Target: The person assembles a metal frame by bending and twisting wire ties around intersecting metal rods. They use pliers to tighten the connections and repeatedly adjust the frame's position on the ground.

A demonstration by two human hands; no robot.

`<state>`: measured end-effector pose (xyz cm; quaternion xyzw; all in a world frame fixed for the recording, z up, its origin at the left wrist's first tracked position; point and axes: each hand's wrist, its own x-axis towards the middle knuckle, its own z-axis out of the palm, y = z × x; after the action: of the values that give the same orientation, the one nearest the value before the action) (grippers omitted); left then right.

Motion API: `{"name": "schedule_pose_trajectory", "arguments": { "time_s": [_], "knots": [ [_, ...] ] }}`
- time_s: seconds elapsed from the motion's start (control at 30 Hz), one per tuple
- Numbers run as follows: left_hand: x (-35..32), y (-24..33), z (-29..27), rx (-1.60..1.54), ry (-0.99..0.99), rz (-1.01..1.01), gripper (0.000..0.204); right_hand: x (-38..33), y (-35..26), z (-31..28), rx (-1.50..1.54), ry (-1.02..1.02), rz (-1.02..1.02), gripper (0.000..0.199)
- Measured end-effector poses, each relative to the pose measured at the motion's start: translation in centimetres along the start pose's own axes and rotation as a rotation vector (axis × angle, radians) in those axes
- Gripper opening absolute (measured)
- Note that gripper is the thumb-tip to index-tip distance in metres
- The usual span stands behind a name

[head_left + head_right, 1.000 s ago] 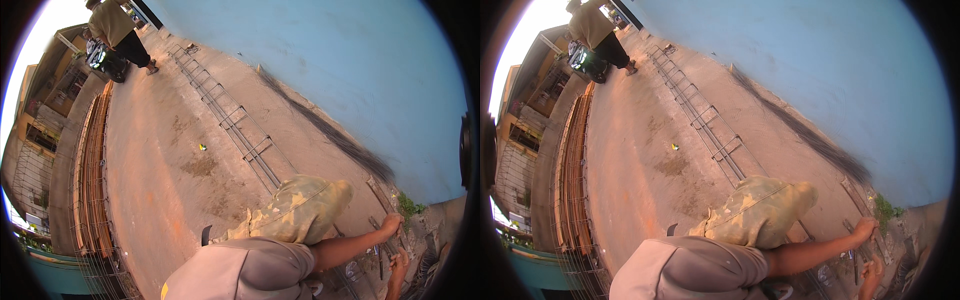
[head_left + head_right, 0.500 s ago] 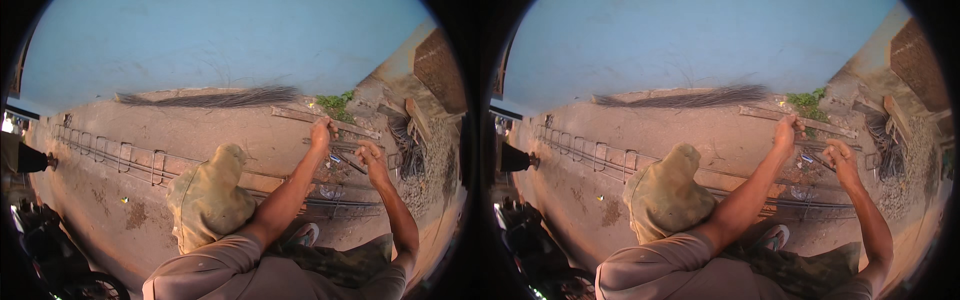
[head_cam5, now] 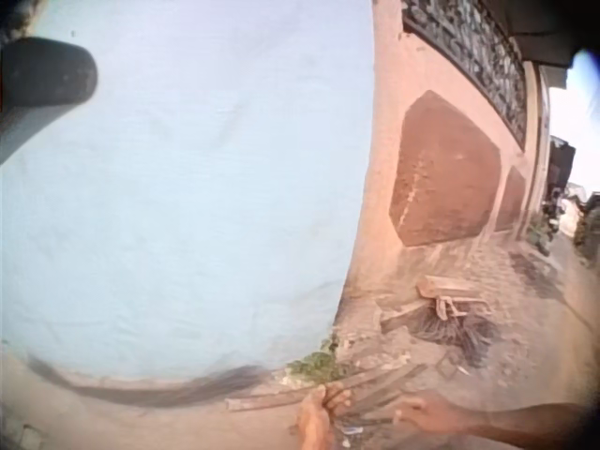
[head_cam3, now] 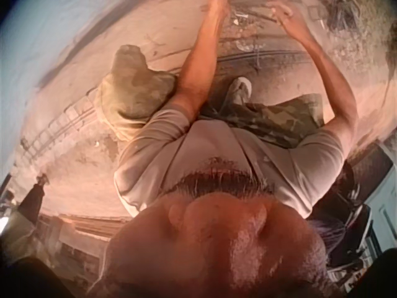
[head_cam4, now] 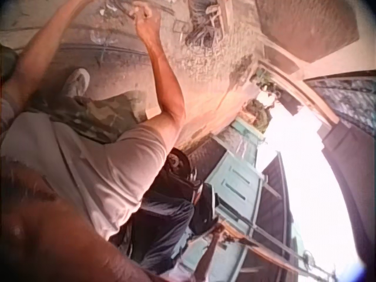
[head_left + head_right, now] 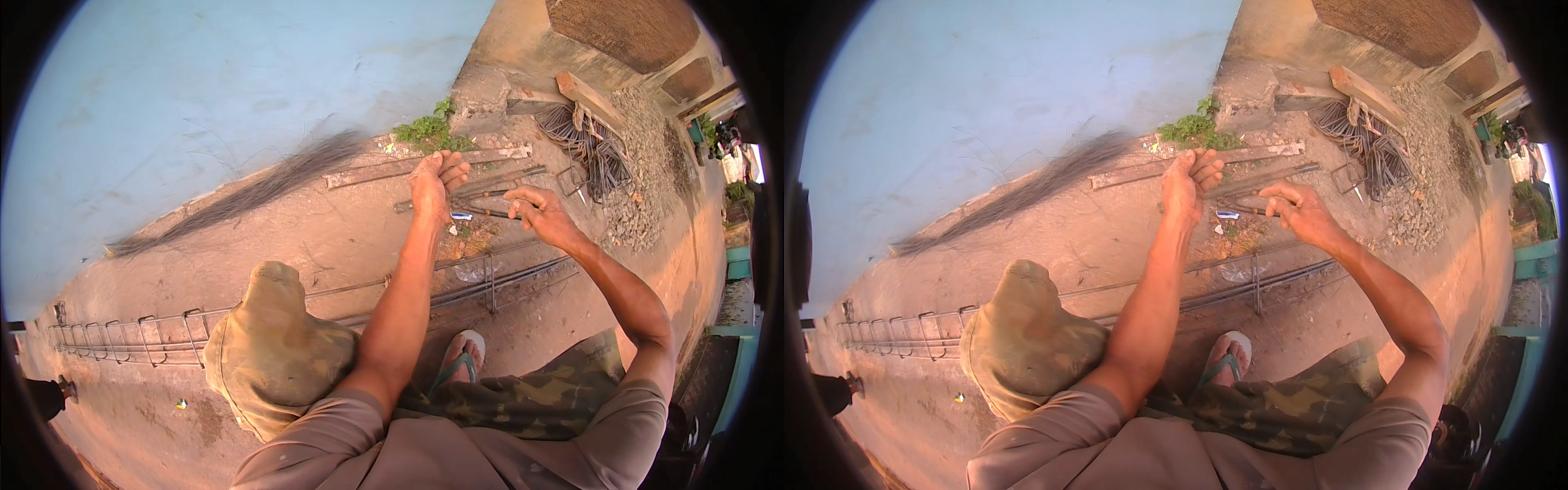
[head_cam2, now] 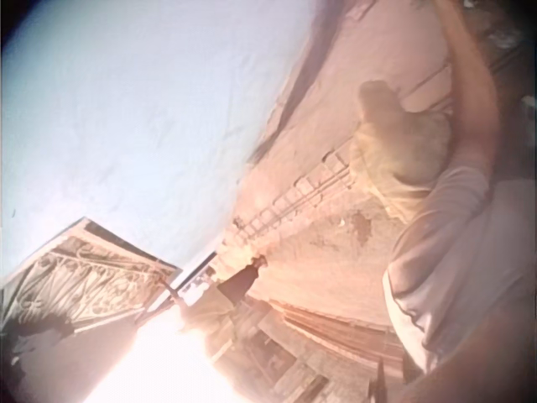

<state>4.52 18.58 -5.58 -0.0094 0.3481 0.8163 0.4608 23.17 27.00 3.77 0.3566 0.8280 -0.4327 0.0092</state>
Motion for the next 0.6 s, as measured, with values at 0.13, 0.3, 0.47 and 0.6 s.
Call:
{"name": "schedule_pose_trajectory", "arguments": {
  "time_s": [0.13,0.3,0.47,0.6],
  "knots": [
    [-0.5,0.3,0.8,0.061,0.000,0.019,0.027,-0.4,0.1,-0.2,-0.011,-0.013,0.039,0.023],
    [-0.4,-0.5,1.0,0.132,-0.055,0.040,0.023,-1.1,-0.7,-1.0,-0.116,-0.070,0.144,0.023],
    [-1.1,-2.9,3.0,0.183,-0.108,0.076,0.021,-2.6,-1.9,-2.0,-0.900,0.261,-0.282,0.036],
    [-4.6,-5.3,7.5,0.112,-0.216,0.052,0.022,-3.6,-2.2,-1.4,-0.448,0.255,-0.141,0.040]
  ]
}}
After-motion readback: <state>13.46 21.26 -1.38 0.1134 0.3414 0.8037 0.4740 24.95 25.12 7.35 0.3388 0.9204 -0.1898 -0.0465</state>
